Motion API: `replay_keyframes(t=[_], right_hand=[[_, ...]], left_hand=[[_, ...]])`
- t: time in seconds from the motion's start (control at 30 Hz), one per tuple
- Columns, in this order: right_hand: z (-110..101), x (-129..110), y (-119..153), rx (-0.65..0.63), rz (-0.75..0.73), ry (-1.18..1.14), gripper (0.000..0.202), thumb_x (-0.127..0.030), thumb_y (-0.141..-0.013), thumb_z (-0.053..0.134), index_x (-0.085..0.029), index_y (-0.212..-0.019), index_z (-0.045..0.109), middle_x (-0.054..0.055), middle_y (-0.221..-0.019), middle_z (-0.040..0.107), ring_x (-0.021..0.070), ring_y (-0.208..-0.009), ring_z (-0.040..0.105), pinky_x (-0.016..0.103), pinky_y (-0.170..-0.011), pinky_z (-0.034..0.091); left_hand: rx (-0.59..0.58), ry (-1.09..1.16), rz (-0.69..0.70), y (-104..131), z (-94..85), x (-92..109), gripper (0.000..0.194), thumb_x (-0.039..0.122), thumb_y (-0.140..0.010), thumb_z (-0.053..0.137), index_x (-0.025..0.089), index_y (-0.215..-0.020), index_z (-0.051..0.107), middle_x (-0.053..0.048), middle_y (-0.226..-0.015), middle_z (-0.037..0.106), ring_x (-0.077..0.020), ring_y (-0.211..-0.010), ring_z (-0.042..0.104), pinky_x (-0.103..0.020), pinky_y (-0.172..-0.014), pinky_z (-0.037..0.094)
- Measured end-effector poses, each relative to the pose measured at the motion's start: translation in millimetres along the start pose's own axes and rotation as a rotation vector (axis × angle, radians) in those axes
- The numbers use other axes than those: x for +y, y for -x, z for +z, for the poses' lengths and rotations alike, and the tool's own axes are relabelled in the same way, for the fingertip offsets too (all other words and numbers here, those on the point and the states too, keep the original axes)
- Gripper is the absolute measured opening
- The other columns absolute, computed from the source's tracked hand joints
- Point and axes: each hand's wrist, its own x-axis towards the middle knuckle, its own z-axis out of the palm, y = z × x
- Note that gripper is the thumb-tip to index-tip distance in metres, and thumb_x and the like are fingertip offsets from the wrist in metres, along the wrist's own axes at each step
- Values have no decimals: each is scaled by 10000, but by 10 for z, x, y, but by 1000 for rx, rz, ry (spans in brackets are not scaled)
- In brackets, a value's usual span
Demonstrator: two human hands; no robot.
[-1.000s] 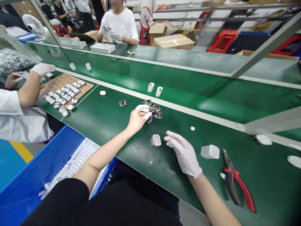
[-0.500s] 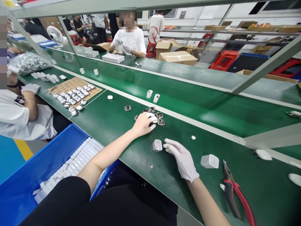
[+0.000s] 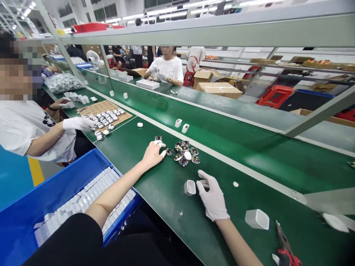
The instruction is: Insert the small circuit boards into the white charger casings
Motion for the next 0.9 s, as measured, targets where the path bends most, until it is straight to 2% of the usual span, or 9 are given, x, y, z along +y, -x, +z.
replay_keyframes(t=[0.13,0.27,0.4,0.5,0.57,0.7,0.8,0.9], right_hand=[[114,-62,-400,70,-125,258,568,-361,-784,646,-207,-1326,571,182,-1430,442,411,-1273,461,650,-1052,358],[231,-166,-693,33,-232,401,488,-369,-782,669,-234,-1249,635,160,-1447,450,409,-1231,505,605,-1004,426],[284,-154,-770,27,-280,467,416,-360,-822,631,-224,-1215,652,151,-1396,516,363,-1194,545,546,-982,466],[303,-79,-786,13,-293,477,420,-351,-855,601,-228,-1256,625,130,-1367,558,321,-1194,554,499,-996,468],[318,-27,-805,13,-282,477,425,-347,-860,598,-226,-1267,623,128,-1348,578,312,-1189,558,481,-999,467],[334,15,-833,48,-243,450,363,-396,-904,542,-223,-1197,671,126,-1290,620,298,-1147,581,450,-972,479],[330,-6,-825,56,-249,406,344,-430,-925,513,-236,-1149,689,100,-1229,659,280,-1123,593,430,-976,476],[333,-32,-809,66,-251,350,330,-433,-918,528,-235,-1117,701,98,-1192,677,278,-1115,600,435,-989,467]], left_hand=[[48,-7,-100,-98,-39,-183,325,210,-853,573,180,-1174,612,-117,-1272,587,-292,-1186,539,-479,-1045,447],[81,13,-209,-129,74,-294,571,203,-828,584,112,-1373,441,-205,-1405,474,-348,-1293,470,-520,-1075,412],[32,70,-247,-145,166,-385,630,187,-797,637,112,-1389,434,-214,-1420,477,-362,-1308,469,-525,-1088,397],[3,133,-267,-262,167,-463,591,158,-797,664,149,-1361,486,-184,-1457,450,-353,-1323,447,-541,-1125,335],[-23,196,-292,-383,153,-517,484,172,-828,670,166,-1296,548,-149,-1418,493,-327,-1305,462,-552,-1120,331],[-62,373,-385,-590,136,-552,265,283,-918,627,155,-1149,621,-99,-1265,593,-262,-1188,554,-515,-1022,448],[-82,562,-483,-643,146,-454,243,328,-939,603,139,-1089,632,-82,-1132,645,-214,-1022,631,-431,-899,535],[-112,793,-573,-623,164,-253,287,387,-965,555,117,-1024,633,-55,-956,675,-162,-827,664,-354,-763,572]])
